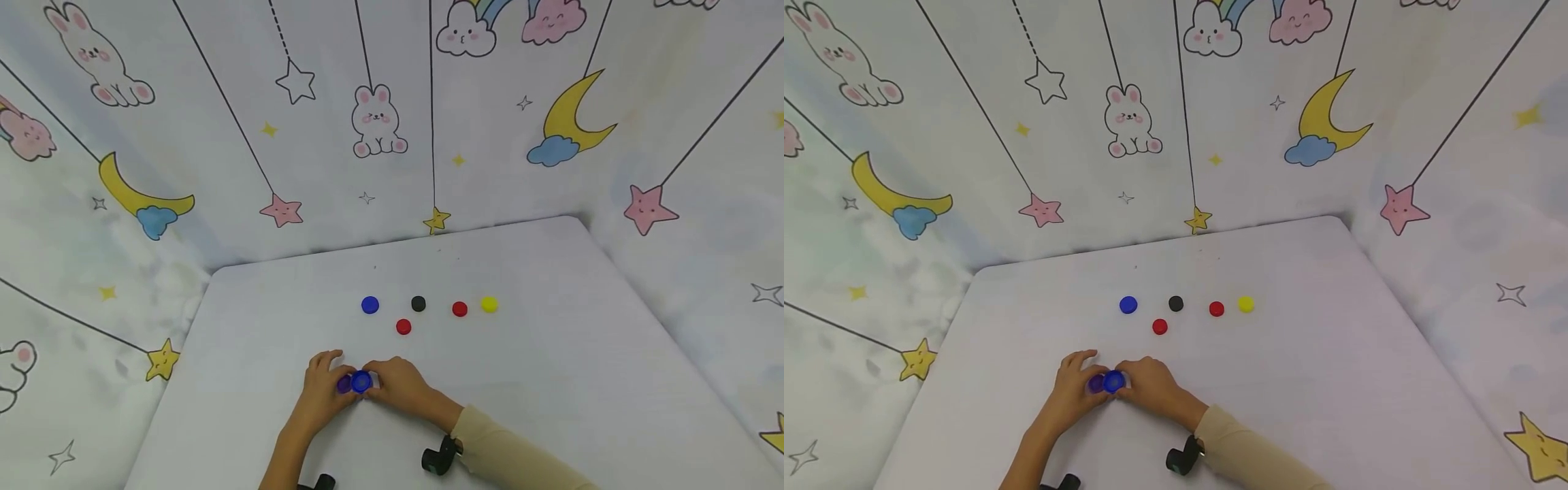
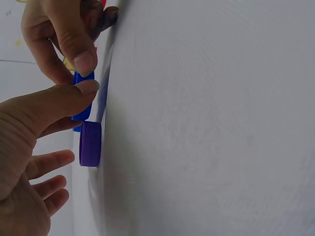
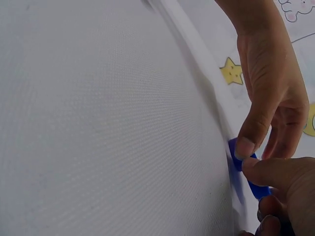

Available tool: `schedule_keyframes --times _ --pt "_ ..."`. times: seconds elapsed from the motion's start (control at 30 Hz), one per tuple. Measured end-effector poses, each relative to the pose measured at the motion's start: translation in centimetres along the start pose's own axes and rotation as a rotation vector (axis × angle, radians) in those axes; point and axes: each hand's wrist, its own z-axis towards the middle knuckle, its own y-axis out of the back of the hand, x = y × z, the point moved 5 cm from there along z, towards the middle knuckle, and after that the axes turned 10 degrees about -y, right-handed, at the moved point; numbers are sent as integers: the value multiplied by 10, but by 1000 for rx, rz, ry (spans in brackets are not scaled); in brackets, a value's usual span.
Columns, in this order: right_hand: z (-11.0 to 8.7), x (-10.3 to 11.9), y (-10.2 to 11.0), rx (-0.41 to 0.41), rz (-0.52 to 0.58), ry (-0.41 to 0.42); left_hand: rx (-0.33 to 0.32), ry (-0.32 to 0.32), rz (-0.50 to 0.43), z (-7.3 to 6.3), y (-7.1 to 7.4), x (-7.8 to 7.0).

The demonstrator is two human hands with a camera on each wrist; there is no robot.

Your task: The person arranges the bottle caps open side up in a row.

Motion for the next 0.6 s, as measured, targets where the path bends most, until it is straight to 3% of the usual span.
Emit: schedule_keyframes --times 0.33,0.6 --pt "1 3 -6 50 -27 -53 47 37 -67 -6 -5 3" --pt "6 4 -8 80 -56 -78 31 21 -62 -6 -7 9"
